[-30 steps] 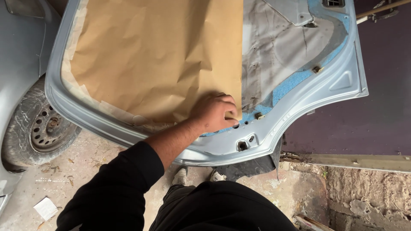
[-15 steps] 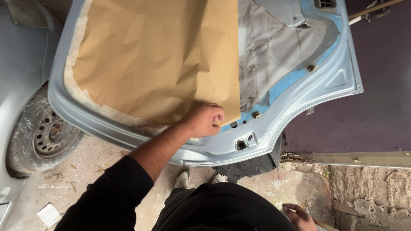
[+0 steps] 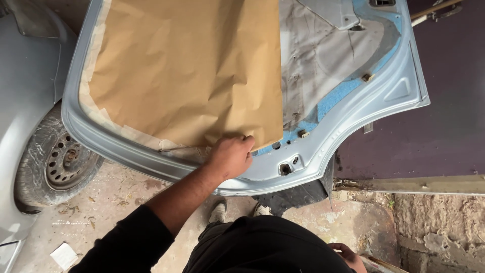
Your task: Masking the inner panel of a car door with paper and masking tape.
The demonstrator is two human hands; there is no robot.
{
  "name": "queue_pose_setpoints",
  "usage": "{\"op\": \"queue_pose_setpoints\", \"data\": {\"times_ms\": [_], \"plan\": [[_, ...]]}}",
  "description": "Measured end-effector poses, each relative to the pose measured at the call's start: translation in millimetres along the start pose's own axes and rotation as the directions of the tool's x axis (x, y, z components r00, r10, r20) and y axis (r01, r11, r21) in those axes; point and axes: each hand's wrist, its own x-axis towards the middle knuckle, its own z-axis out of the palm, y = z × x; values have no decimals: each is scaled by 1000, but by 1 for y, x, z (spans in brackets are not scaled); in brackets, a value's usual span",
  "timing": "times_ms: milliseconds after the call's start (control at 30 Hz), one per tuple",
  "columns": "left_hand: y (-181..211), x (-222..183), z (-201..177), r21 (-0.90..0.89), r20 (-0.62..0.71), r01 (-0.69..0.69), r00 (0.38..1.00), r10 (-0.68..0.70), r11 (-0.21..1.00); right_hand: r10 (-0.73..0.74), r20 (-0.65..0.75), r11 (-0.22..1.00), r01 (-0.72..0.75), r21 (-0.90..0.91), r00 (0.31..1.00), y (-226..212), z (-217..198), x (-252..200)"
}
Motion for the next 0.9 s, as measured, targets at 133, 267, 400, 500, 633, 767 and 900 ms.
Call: {"op": "queue_pose_setpoints", "data": {"times_ms": [133,267,400,500,633,767,900], "plan": [[5,16,11,94,-122,-79,988,91,992,13,-10,1000,-13,5,1000,-5,5,-1],[8,24,20,121,-160,-97,980,116,988,-28,-40,998,25,-56,999,-3,5,-3],[12,22,8,-96,-141,-96,987,82,991,-16,44,1000,16,4,999,22,-13,21],[9,14,-5,-324,-76,-129,991,110,937,29,-45,999,-28,26,999,42,-22,33],[-10,20,-7,-560,-136,-171,984,114,811,21,-7,997,-21,79,1000,63,-39,53],[-17,32,-10,-356,-93,-57,995,25,933,5,54,998,-9,65,999,98,-62,85],[-14,52,-9,-259,-78,-108,993,90,960,0,134,1000,1,-1,991,104,-67,100]]}}
